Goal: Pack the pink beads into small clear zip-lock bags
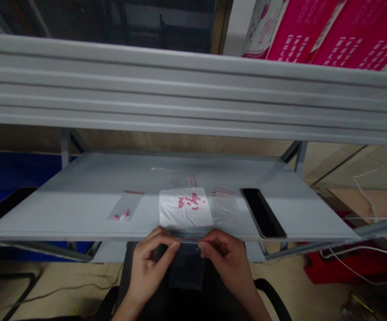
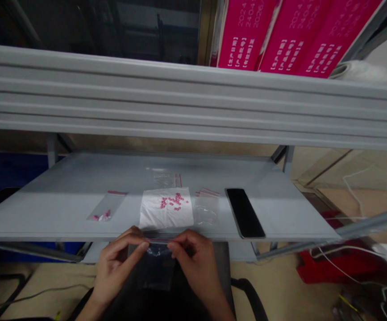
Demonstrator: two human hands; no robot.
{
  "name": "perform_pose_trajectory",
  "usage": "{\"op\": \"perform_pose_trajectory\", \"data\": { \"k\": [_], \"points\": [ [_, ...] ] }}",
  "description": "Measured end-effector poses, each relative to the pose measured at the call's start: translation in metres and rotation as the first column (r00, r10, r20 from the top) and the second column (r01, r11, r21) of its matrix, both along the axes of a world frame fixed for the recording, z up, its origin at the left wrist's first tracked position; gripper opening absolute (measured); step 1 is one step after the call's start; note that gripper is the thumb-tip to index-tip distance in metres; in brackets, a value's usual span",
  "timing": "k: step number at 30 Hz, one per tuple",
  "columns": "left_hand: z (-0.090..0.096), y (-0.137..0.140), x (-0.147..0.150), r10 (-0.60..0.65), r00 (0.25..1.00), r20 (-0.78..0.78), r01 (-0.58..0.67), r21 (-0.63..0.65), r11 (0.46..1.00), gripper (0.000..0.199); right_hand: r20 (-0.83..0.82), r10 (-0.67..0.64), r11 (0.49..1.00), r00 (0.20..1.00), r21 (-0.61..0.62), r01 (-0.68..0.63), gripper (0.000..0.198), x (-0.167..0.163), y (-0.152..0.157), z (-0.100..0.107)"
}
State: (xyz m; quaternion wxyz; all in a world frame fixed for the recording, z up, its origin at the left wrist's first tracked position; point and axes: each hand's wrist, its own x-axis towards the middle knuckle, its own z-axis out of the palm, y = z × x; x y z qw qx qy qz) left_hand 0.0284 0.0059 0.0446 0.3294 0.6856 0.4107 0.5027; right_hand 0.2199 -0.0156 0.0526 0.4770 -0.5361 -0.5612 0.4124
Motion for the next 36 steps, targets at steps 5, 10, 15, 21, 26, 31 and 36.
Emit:
{"op": "perform_pose_trajectory", "data": {
  "k": [5,10,15,21,26,31,36],
  "points": [
    [0.007,0.002,-0.003,-0.016,0.994,-0.109,0.041,0.23,0.972,0.012,0.128,0.086,0.982,0.988,0.157,-0.106,0.016,0.01,0.004,0.005],
    [0.01,-0.001,0.0,0.005,0.974,-0.225,0.082,0.374,0.924,0.013,0.284,0.091,0.931,0.955,0.316,-0.182,0.028,-0.005,0.007,0.011],
    [0.012,-0.006,0.001,0.076,0.944,-0.321,0.07,0.42,0.905,0.016,0.399,0.036,0.906,0.916,0.374,-0.198,0.025,-0.024,0.008,0.007],
    [0.02,-0.01,-0.004,0.112,0.931,-0.347,0.048,0.421,0.906,0.017,0.463,-0.014,0.871,0.886,0.44,-0.216,0.028,-0.031,0.006,0.002],
    [0.023,-0.008,-0.011,0.112,0.931,-0.348,0.042,0.405,0.913,0.016,0.467,0.127,0.879,0.875,0.355,-0.317,0.025,-0.028,0.006,0.013],
    [0.029,-0.007,-0.018,0.13,0.935,-0.331,0.026,0.429,0.903,0.015,0.483,0.098,0.872,0.87,0.379,-0.309,0.025,-0.027,0.009,0.014],
    [0.036,-0.008,-0.02,0.183,0.921,-0.343,0.024,0.52,0.854,0.018,0.441,0.001,0.851,0.898,0.472,-0.232,0.025,-0.031,0.008,0.013]
  ]
}}
